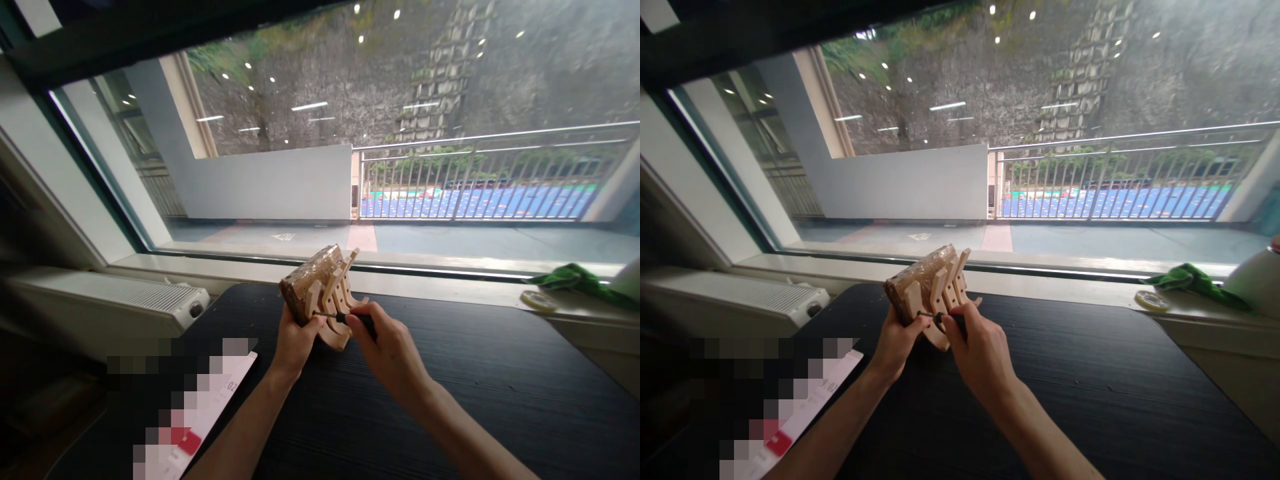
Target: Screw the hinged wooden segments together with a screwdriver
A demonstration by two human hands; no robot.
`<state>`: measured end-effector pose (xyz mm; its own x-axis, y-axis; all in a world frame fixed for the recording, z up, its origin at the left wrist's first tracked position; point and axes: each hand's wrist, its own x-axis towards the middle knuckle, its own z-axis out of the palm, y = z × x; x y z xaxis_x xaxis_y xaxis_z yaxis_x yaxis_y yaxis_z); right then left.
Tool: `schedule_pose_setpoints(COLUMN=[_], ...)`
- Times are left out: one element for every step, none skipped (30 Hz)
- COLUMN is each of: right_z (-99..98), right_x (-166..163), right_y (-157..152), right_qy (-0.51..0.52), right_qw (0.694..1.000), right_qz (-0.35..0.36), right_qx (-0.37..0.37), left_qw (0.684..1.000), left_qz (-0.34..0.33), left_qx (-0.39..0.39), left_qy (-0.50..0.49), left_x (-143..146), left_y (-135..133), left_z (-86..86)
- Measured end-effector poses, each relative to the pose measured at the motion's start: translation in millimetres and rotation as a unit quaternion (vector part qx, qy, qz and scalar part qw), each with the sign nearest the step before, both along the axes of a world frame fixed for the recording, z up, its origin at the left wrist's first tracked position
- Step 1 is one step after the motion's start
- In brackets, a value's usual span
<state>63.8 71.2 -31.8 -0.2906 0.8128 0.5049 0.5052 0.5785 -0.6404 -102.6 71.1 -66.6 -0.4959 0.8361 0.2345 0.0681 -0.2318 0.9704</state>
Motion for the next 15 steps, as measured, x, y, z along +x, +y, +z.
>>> schedule_pose_setpoints(right_z=[-0.4, -0.1, 0.9, 2.3, 3.8, 5.2, 6.2, 6.9, 7.0, 6.8, 6.4, 5.8, 5.2, 4.8, 4.5], right_x=[-0.1, 0.2, 0.8, 1.7, 2.6, 3.4, 4.2, 4.7, 5.2, 5.3, 5.3, 5.0, 4.4, 3.6, 2.7], right_y=[-0.1, -0.3, -0.5, -0.8, -1.1, -1.3, -1.4, -1.4, -1.1, -0.7, -0.2, 0.3, 0.8, 1.1, 1.3], right_qy=[-0.013, -0.031, -0.048, -0.061, -0.069, -0.072, -0.073, -0.076, -0.08, -0.086, -0.092, -0.097, -0.098, -0.096, -0.094], right_qw=[1.0, 0.999, 0.998, 0.997, 0.997, 0.997, 0.997, 0.997, 0.996, 0.995, 0.994, 0.994, 0.994, 0.995, 0.996], right_qz=[-0.015, -0.024, -0.025, -0.02, -0.01, 0.002, 0.015, 0.025, 0.032, 0.036, 0.037, 0.032, 0.022, 0.007, -0.008], right_qx=[-0.019, -0.033, -0.041, -0.043, -0.041, -0.036, -0.026, -0.013, 0.004, 0.021, 0.035, 0.04, 0.036, 0.023, 0.004], left_qw=[1.0, 1.0, 1.0, 1.0, 1.0, 1.0, 1.0, 1.0, 1.0, 1.0, 1.0, 1.0, 1.0, 1.0, 1.0], left_qz=[-0.001, -0.004, -0.006, -0.007, -0.008, -0.008, -0.008, -0.009, -0.008, -0.006, -0.004, -0.003, -0.002, -0.002, -0.002], left_qx=[0.001, 0.002, 0.003, 0.004, 0.005, 0.006, 0.006, 0.007, 0.007, 0.007, 0.007, 0.008, 0.01, 0.011, 0.012], left_qy=[-0.002, -0.004, -0.006, -0.01, -0.014, -0.017, -0.019, -0.019, -0.016, -0.013, -0.008, -0.004, 0.001, 0.006, 0.01], left_x=[-0.2, -0.4, -0.6, -0.9, -1.1, -1.4, -1.5, -1.6, -1.7, -1.6, -1.6, -1.5, -1.4, -1.5, -1.5], left_y=[-0.1, -0.2, -0.1, 0.1, 0.4, 0.8, 1.0, 1.2, 1.2, 1.1, 0.8, 0.5, 0.1, -0.2, -0.5], left_z=[0.1, 0.2, 0.0, -0.3, -0.7, -1.2, -1.6, -1.9, -2.0, -1.9, -1.5, -1.0, -0.5, 0.0, 0.4])
